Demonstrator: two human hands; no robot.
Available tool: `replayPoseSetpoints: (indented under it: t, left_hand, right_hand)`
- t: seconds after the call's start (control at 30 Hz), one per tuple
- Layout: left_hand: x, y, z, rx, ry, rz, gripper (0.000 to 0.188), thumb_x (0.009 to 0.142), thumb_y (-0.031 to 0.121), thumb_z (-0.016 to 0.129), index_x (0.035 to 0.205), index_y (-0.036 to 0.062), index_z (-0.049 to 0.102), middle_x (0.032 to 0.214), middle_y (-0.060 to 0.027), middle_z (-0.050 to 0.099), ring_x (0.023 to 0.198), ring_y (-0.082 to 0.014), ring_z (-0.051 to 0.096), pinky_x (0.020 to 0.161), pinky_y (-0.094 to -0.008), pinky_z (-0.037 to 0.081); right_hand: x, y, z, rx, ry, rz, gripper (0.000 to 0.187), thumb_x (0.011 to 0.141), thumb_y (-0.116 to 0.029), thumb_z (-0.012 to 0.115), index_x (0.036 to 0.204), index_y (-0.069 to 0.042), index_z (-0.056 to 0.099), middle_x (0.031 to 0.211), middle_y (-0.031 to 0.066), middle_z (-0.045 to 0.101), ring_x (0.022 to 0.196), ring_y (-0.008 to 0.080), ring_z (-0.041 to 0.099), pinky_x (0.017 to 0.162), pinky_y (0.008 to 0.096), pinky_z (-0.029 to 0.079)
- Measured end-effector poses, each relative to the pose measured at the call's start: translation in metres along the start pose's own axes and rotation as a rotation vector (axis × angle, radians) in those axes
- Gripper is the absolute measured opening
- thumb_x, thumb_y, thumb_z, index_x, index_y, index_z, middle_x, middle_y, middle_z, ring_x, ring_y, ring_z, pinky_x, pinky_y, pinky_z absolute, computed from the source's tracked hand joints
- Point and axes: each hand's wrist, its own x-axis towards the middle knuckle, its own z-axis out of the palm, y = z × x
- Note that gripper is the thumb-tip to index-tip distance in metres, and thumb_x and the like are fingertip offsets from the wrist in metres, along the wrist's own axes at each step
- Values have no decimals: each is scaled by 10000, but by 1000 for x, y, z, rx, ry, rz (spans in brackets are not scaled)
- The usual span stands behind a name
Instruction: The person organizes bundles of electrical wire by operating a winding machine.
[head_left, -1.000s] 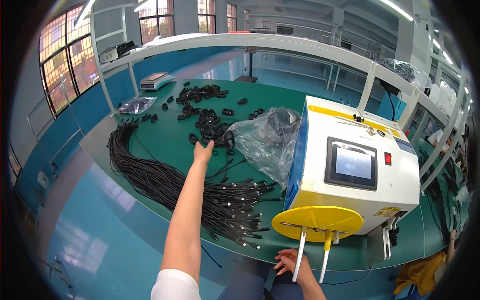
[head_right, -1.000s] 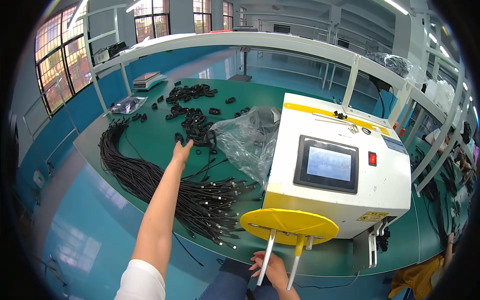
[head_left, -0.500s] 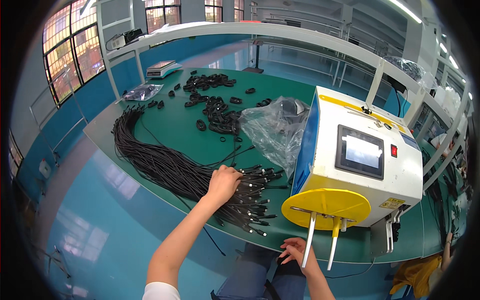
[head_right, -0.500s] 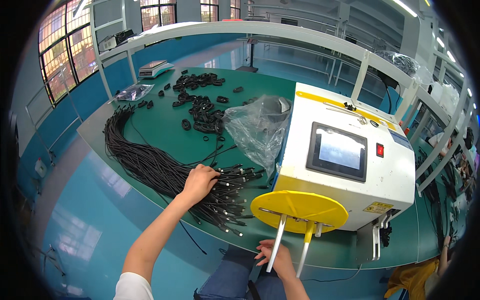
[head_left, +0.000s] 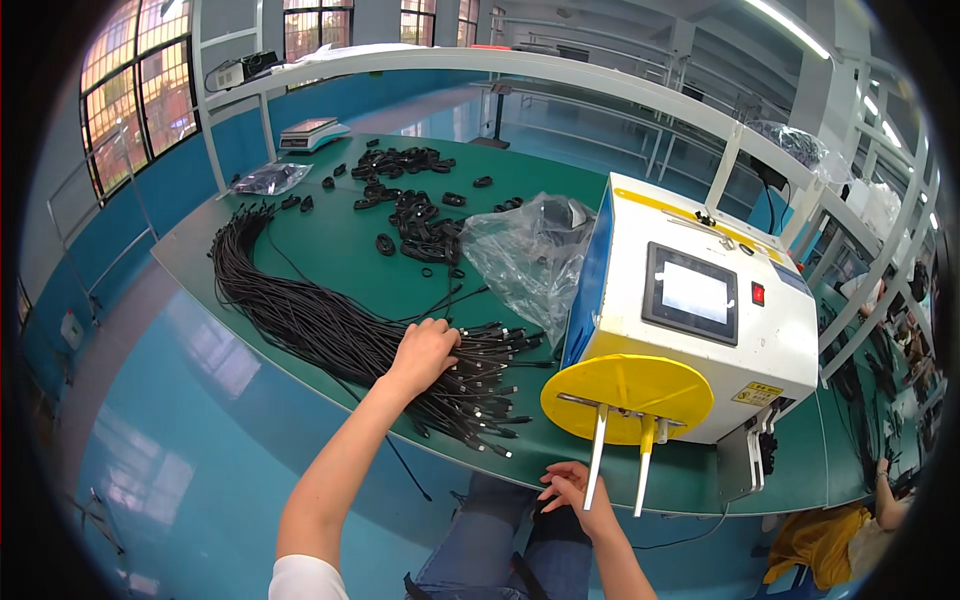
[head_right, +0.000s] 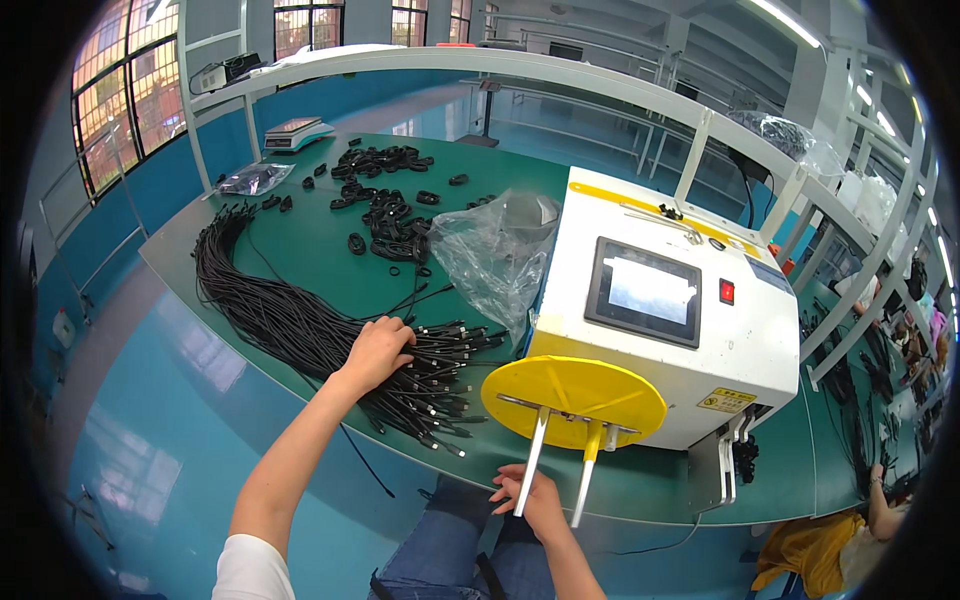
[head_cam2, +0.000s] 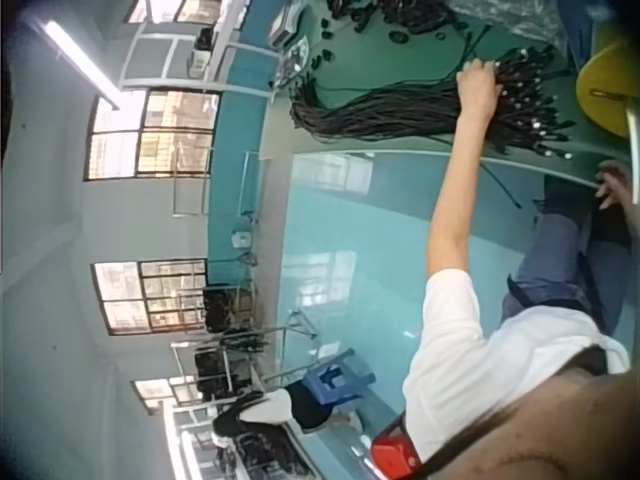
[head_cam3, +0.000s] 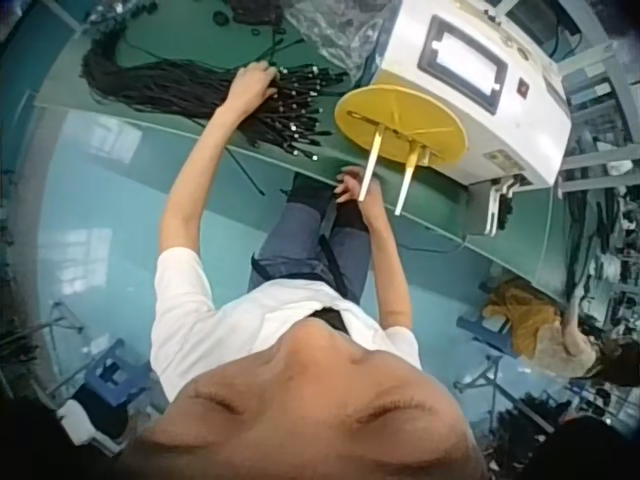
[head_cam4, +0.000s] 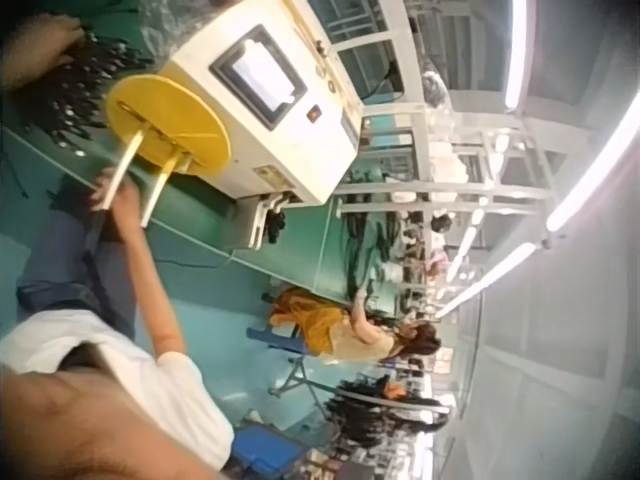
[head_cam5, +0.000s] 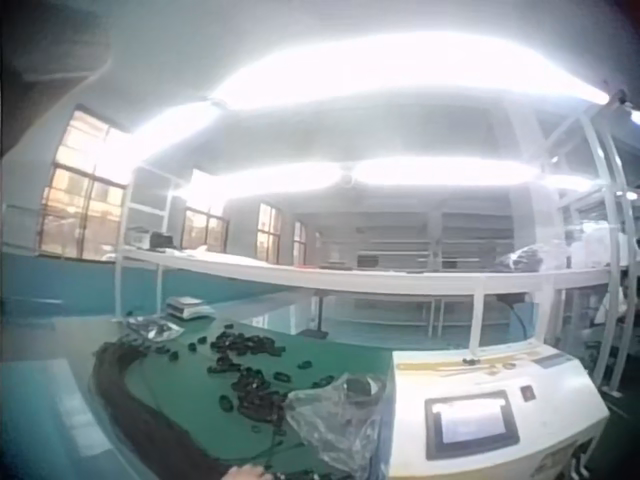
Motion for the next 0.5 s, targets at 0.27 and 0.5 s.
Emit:
replayPoseSetpoints:
  t: [0.27,0.5]
  left_hand:
    - [2,-11,8,-34,-33,-3,119,772,158,647,831,56,648,845,-83,602,877,-283,539,776,-384,449]
    - [6,-16,-1,-213,-46,-63,114,773,156,631,834,72,679,828,-77,603,898,-272,549,753,-394,455]
  right_hand:
    - [-2,-1,0,19,2,10,265,877,-53,536,1096,93,514,968,200,602,752,225,647,609,310,573]
    - [0,-1,2,28,1,10,259,873,-54,538,1087,90,518,963,200,601,748,228,646,597,314,575]
